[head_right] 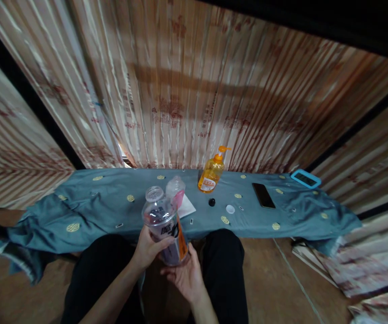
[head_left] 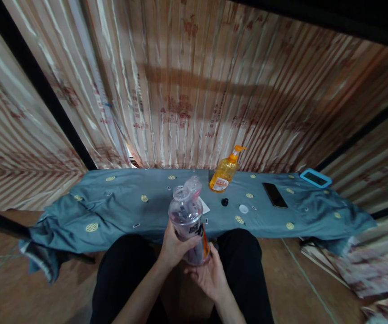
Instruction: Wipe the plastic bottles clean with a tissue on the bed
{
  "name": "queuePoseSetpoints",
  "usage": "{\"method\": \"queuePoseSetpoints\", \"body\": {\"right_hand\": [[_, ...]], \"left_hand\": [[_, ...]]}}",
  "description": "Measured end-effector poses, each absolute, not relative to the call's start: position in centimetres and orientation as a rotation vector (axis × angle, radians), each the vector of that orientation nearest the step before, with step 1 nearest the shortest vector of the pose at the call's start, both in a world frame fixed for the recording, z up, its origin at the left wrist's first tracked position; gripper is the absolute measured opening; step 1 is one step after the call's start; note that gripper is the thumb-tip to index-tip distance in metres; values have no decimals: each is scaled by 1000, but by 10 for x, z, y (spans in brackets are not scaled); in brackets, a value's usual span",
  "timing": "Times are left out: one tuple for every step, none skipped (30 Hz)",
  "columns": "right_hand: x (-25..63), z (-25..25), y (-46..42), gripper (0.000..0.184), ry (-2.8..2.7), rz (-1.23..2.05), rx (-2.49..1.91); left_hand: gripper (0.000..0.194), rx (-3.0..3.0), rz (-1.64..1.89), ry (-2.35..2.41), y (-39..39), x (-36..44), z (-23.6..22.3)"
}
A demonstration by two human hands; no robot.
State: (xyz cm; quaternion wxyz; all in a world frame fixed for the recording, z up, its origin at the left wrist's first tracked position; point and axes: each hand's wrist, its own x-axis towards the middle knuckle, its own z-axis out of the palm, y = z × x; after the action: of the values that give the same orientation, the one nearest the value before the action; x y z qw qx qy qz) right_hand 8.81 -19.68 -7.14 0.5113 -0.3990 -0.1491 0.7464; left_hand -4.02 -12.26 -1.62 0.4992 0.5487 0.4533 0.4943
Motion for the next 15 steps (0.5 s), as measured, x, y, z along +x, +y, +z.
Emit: {"method": "queuePoseSetpoints", "body": {"right_hand": [[94, -69, -198, 66, -426, 1742, -1030], [103, -66, -198, 64, -496, 1661, -1103], [116, -61, -197, 62, -564, 1549, -1181], [131, -55, -194, 59, -636, 1427, -1265], [149, -48, -189, 57, -704, 1293, -1356], [168, -42, -182, 54, -764, 1162, -1453], [188, -36, -172, 52, -815, 1031, -1552], [206, -32, -161, 53, -855, 904, -1655], [224, -29, -149, 53, -894, 800, -1755], [239, -27, -136, 51, -926, 714, -1851], [251, -27, -124, 50, -962, 655, -1937], [260, -28, -113, 48, -998, 609, -2012], [267, -30, -103, 47, -1040, 572, -2072], [272, -32, -94, 44, -1080, 549, -2125], [276, -34, -88, 42, -1124, 534, -2166]], "left_hand": [[85, 1344, 1208, 1109, -122, -44, -16], [84, 1373, 1212, 1124, -122, -47, -17], [82, 1410, 1209, 1145, -121, -51, -17], [81, 1455, 1185, 1169, -122, -53, -18], [81, 1495, 1163, 1197, -122, -55, -19], [82, 1530, 1140, 1224, -123, -56, -20], [83, 1560, 1116, 1245, -124, -56, -21], [86, 1583, 1097, 1258, -125, -55, -23], [89, 1602, 1082, 1266, -127, -54, -25], [91, 1616, 1067, 1270, -128, -52, -27], [93, 1627, 1052, 1271, -129, -51, -28], [93, 1635, 1039, 1268, -130, -50, -30], [93, 1641, 1027, 1260, -130, -50, -31], [93, 1645, 1019, 1247, -130, -50, -31], [92, 1651, 1013, 1227, -131, -50, -32]]}}
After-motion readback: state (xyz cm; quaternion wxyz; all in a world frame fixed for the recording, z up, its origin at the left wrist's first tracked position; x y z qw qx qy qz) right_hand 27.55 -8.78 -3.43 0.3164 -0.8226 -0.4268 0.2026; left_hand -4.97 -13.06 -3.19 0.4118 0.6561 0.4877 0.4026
